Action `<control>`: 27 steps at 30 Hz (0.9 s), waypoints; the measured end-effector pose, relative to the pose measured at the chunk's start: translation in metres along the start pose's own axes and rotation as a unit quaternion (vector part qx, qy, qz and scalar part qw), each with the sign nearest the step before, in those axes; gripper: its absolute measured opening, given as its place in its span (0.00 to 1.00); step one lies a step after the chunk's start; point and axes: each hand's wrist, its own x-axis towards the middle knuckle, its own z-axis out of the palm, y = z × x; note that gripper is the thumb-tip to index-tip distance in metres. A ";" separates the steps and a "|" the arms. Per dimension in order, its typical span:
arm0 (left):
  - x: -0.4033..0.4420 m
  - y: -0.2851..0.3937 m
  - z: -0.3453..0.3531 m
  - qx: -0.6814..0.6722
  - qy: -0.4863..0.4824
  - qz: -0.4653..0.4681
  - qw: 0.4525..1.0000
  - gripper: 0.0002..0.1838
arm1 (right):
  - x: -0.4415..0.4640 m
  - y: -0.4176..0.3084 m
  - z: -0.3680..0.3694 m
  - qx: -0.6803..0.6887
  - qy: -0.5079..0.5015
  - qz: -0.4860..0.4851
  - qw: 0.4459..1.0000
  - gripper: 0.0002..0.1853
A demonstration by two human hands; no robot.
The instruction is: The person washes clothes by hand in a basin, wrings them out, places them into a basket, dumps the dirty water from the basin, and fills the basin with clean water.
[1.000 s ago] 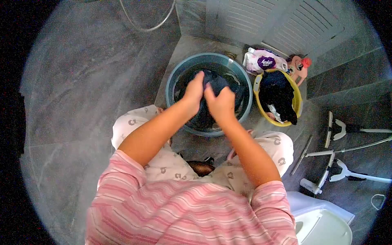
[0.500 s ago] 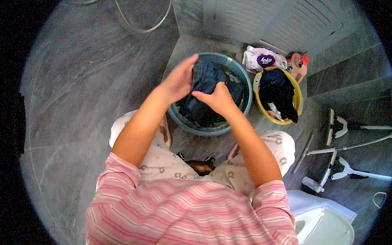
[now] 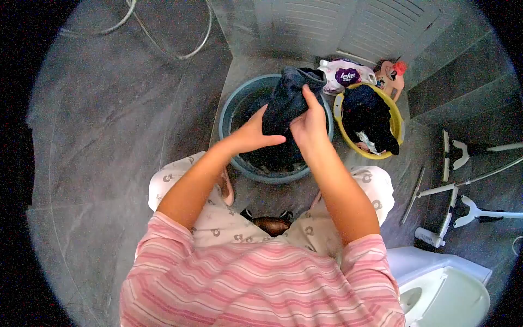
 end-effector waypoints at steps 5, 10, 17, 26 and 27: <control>0.008 0.012 -0.013 -0.094 0.018 -0.008 0.995 0.41 | -0.009 0.009 0.001 0.006 -0.094 0.018 0.995 0.16; 0.005 0.033 -0.019 -0.162 0.052 -0.064 0.983 0.25 | 0.004 -0.015 0.004 -0.051 -0.033 0.029 0.998 0.15; 0.005 0.028 -0.037 -0.225 0.239 -0.098 0.939 0.28 | 0.028 -0.029 -0.015 -0.552 0.127 0.054 0.822 0.26; -0.011 0.039 -0.038 0.023 0.079 0.047 0.996 0.30 | 0.012 -0.016 0.009 -0.678 -0.059 -0.298 0.669 0.19; -0.014 0.044 -0.035 0.035 0.051 0.089 0.994 0.30 | 0.015 -0.009 0.007 -0.571 -0.189 -0.390 0.697 0.19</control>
